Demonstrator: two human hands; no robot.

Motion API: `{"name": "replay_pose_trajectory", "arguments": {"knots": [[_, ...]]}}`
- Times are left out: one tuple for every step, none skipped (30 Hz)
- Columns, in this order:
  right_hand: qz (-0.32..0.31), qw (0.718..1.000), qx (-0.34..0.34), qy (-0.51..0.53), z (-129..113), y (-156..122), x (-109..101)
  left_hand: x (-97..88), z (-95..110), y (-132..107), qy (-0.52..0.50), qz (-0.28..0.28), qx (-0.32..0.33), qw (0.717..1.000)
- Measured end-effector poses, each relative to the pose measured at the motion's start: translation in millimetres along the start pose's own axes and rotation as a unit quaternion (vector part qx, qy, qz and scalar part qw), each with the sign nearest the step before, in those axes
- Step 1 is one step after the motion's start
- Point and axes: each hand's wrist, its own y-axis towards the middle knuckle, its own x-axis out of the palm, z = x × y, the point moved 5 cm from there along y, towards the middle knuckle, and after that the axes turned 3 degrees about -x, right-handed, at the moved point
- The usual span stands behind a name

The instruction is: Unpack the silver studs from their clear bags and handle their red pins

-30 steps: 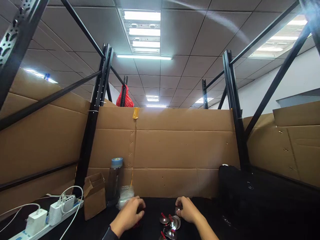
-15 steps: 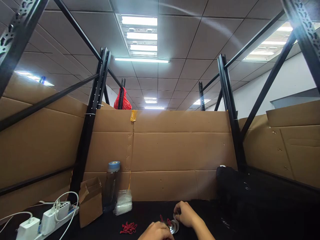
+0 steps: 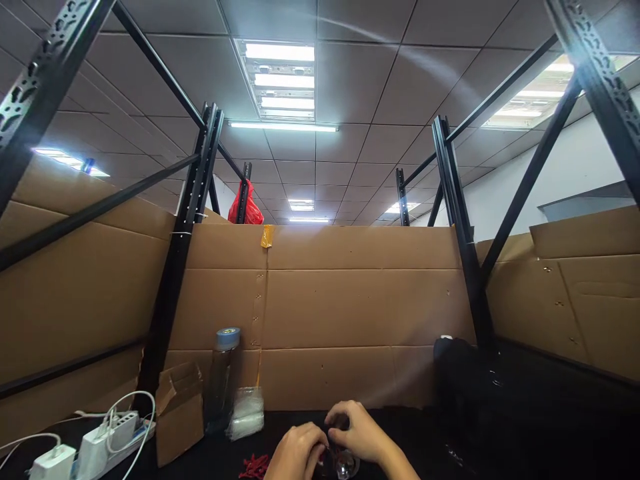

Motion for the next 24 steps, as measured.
{"name": "replay_pose_trajectory", "arguments": {"knots": [[-0.035, 0.998, 0.013, 0.050, -2, 1, 8, -8.8, 3, 0, -0.020, 0.026, 0.008, 0.999], [-0.066, 0.992, 0.028, 0.104, -4, 1, 15, -17.9, 7, 1, -0.042, 0.051, 0.015, 0.998], [-0.089, 0.982, 0.042, 0.159, -6, 1, 21, -26.5, 11, 1, -0.063, 0.072, 0.020, 0.995], [-0.104, 0.970, 0.050, 0.213, -8, 0, 25, -34.2, 15, 1, -0.081, 0.089, 0.023, 0.992], [-0.111, 0.957, 0.052, 0.264, -11, -1, 28, -41.1, 17, 2, -0.095, 0.105, 0.020, 0.990], [-0.115, 0.942, 0.048, 0.312, -13, -2, 29, -46.6, 20, 2, -0.106, 0.117, 0.016, 0.987], [-0.120, 0.926, 0.042, 0.356, -16, -3, 30, -50.6, 21, 2, -0.113, 0.126, 0.009, 0.986], [-0.123, 0.910, 0.037, 0.394, -18, -5, 30, -53.1, 21, 1, -0.118, 0.131, 0.000, 0.984], [-0.125, 0.896, 0.033, 0.425, -20, -7, 30, -54.2, 21, 1, -0.121, 0.132, -0.009, 0.984], [-0.127, 0.884, 0.029, 0.448, -22, -9, 30, -54.3, 21, 1, -0.125, 0.132, -0.017, 0.983], [-0.128, 0.875, 0.026, 0.465, -23, -10, 30, -53.7, 19, 1, -0.129, 0.130, -0.025, 0.983], [-0.129, 0.869, 0.024, 0.478, -23, -11, 32, -52.6, 18, 0, -0.133, 0.129, -0.031, 0.982], [-0.132, 0.864, 0.023, 0.486, -23, -11, 34, -51.5, 17, 0, -0.138, 0.129, -0.036, 0.981], [-0.134, 0.860, 0.021, 0.492, -23, -10, 36, -50.3, 15, 0, -0.142, 0.129, -0.038, 0.981], [-0.136, 0.856, 0.019, 0.498, -22, -9, 40, -49.4, 14, 1, -0.145, 0.130, -0.039, 0.980], [-0.138, 0.853, 0.018, 0.503, -21, -8, 43, -48.6, 13, 1, -0.147, 0.130, -0.039, 0.980], [-0.136, 0.849, 0.017, 0.510, -20, -6, 47, -48.0, 11, 1, -0.147, 0.128, -0.039, 0.980], [-0.134, 0.846, 0.016, 0.516, -18, -5, 50, -47.5, 11, 2, -0.147, 0.126, -0.037, 0.980], [-0.130, 0.843, 0.017, 0.522, -17, -4, 52, -47.2, 10, 2, -0.147, 0.122, -0.035, 0.981], [-0.125, 0.840, 0.018, 0.527, -17, -4, 54, -47.0, 9, 3, -0.149, 0.120, -0.032, 0.981], [-0.121, 0.837, 0.020, 0.533, -17, -4, 54, -47.2, 9, 3, -0.153, 0.118, -0.030, 0.981], [-0.116, 0.834, 0.024, 0.539, -18, -4, 54, -47.6, 8, 3, -0.158, 0.118, -0.029, 0.980], [-0.111, 0.831, 0.029, 0.544, -19, -5, 53, -48.2, 8, 3, -0.163, 0.119, -0.030, 0.979], [-0.107, 0.828, 0.035, 0.549, -21, -6, 52, -48.8, 7, 3, -0.169, 0.120, -0.033, 0.978]]}}
